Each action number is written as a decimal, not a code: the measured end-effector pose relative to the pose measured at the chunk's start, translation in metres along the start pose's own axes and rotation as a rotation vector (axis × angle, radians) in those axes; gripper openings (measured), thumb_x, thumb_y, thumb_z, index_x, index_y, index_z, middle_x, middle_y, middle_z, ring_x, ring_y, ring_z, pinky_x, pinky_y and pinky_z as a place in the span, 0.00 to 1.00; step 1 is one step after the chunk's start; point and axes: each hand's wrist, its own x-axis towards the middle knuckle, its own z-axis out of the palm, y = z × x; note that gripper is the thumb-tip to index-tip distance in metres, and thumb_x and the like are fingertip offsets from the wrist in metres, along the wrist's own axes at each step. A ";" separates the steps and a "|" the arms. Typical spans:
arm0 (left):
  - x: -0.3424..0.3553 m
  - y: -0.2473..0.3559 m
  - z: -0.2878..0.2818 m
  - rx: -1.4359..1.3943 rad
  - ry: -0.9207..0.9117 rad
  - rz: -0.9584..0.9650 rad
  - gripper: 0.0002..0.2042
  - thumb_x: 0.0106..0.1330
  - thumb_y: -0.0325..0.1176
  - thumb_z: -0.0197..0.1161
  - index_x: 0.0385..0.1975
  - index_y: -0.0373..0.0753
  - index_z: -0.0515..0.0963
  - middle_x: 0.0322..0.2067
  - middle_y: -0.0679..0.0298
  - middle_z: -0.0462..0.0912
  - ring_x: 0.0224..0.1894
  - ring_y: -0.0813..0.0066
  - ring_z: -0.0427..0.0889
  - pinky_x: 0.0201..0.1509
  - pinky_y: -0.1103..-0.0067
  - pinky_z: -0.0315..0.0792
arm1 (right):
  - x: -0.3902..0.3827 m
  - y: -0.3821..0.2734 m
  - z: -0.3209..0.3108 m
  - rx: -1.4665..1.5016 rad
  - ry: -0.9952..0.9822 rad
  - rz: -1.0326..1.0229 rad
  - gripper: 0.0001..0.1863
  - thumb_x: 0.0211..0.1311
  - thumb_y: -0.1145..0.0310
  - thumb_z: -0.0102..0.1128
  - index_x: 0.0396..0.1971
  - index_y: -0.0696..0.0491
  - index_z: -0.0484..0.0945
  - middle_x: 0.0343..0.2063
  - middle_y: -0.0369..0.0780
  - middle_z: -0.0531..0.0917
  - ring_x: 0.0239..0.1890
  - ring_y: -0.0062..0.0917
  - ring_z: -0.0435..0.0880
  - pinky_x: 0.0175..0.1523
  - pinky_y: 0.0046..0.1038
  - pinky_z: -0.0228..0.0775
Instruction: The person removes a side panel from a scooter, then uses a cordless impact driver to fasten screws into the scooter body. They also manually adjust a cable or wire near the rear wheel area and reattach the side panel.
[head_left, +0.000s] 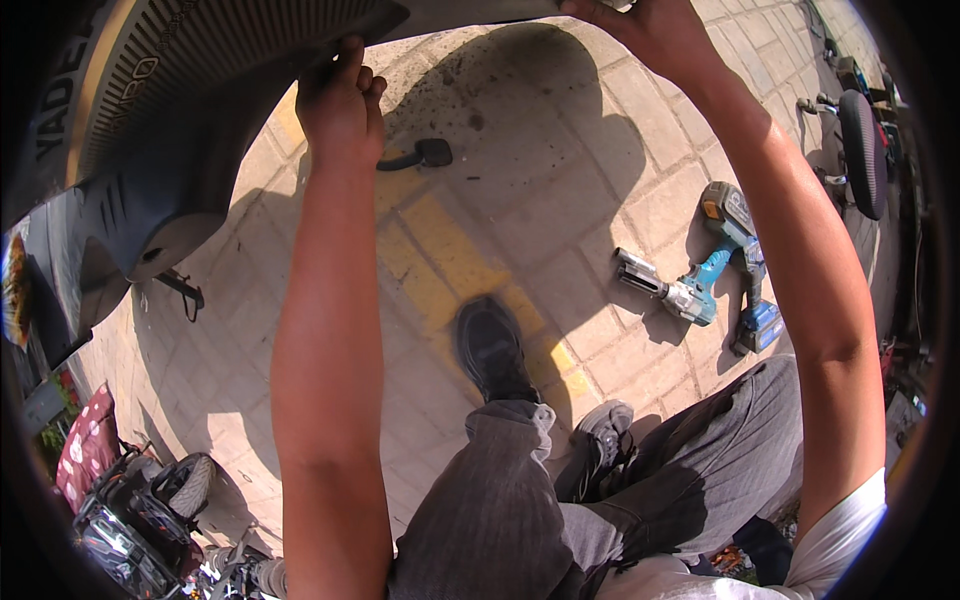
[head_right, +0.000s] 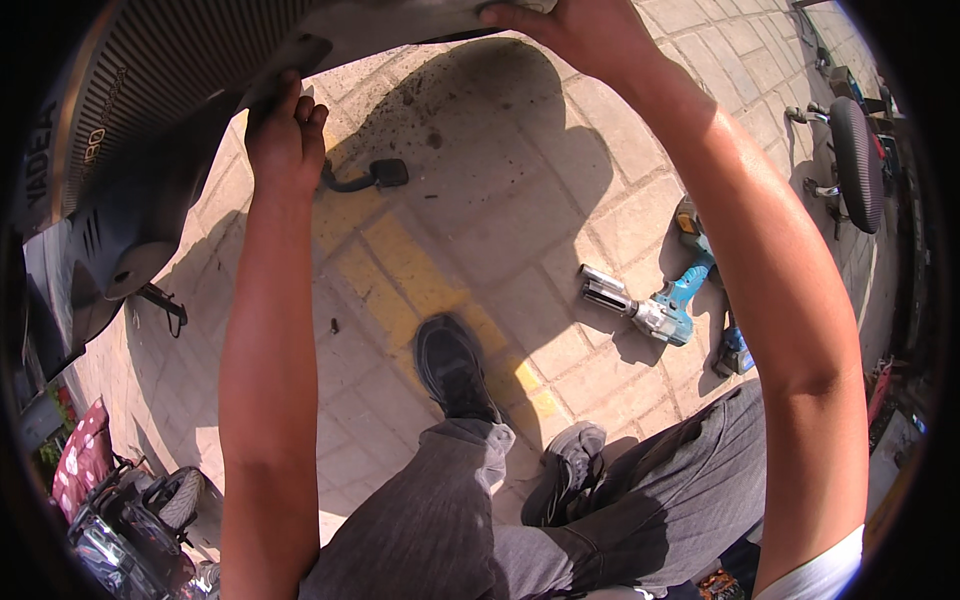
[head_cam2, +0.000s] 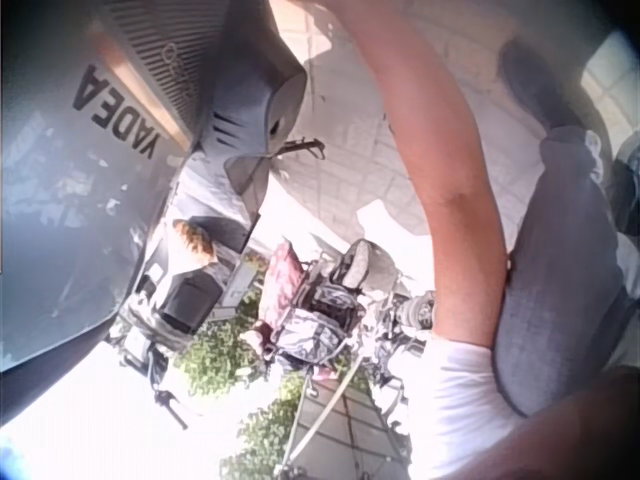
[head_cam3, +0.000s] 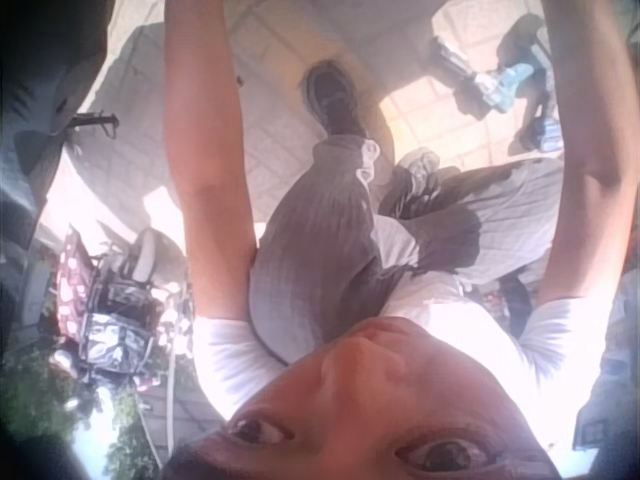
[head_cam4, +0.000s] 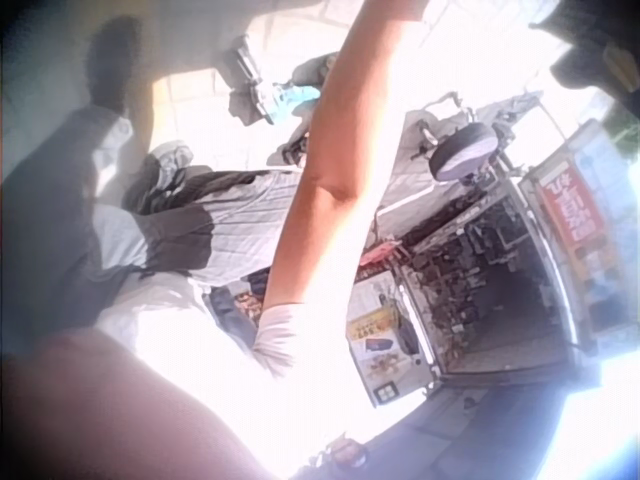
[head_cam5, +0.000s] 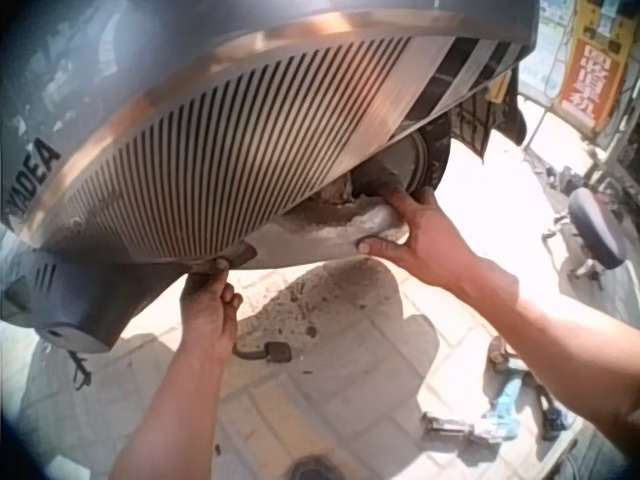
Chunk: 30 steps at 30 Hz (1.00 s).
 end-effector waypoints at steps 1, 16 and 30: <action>0.000 0.000 0.001 0.001 0.009 -0.014 0.05 0.67 0.24 0.59 0.36 0.46 0.74 0.29 0.75 0.74 0.24 0.81 0.58 0.30 0.78 0.57 | -0.001 0.002 0.002 -0.012 0.027 -0.027 0.41 0.53 0.45 0.66 0.59 0.61 0.68 0.51 0.58 0.75 0.54 0.54 0.71 0.58 0.44 0.65; -0.004 0.003 0.014 -0.040 0.124 -0.072 0.05 0.68 0.25 0.58 0.36 0.46 0.72 0.29 0.74 0.72 0.25 0.79 0.57 0.30 0.77 0.56 | 0.001 -0.010 0.016 -0.109 0.171 -0.058 0.42 0.45 0.46 0.71 0.55 0.61 0.71 0.48 0.58 0.72 0.51 0.54 0.69 0.57 0.45 0.64; -0.003 -0.001 0.007 -0.097 0.027 -0.092 0.05 0.69 0.26 0.57 0.35 0.47 0.72 0.26 0.73 0.69 0.26 0.79 0.58 0.31 0.77 0.56 | 0.005 -0.016 0.015 -0.166 0.169 -0.065 0.41 0.43 0.45 0.71 0.52 0.61 0.74 0.48 0.56 0.76 0.53 0.54 0.70 0.59 0.45 0.62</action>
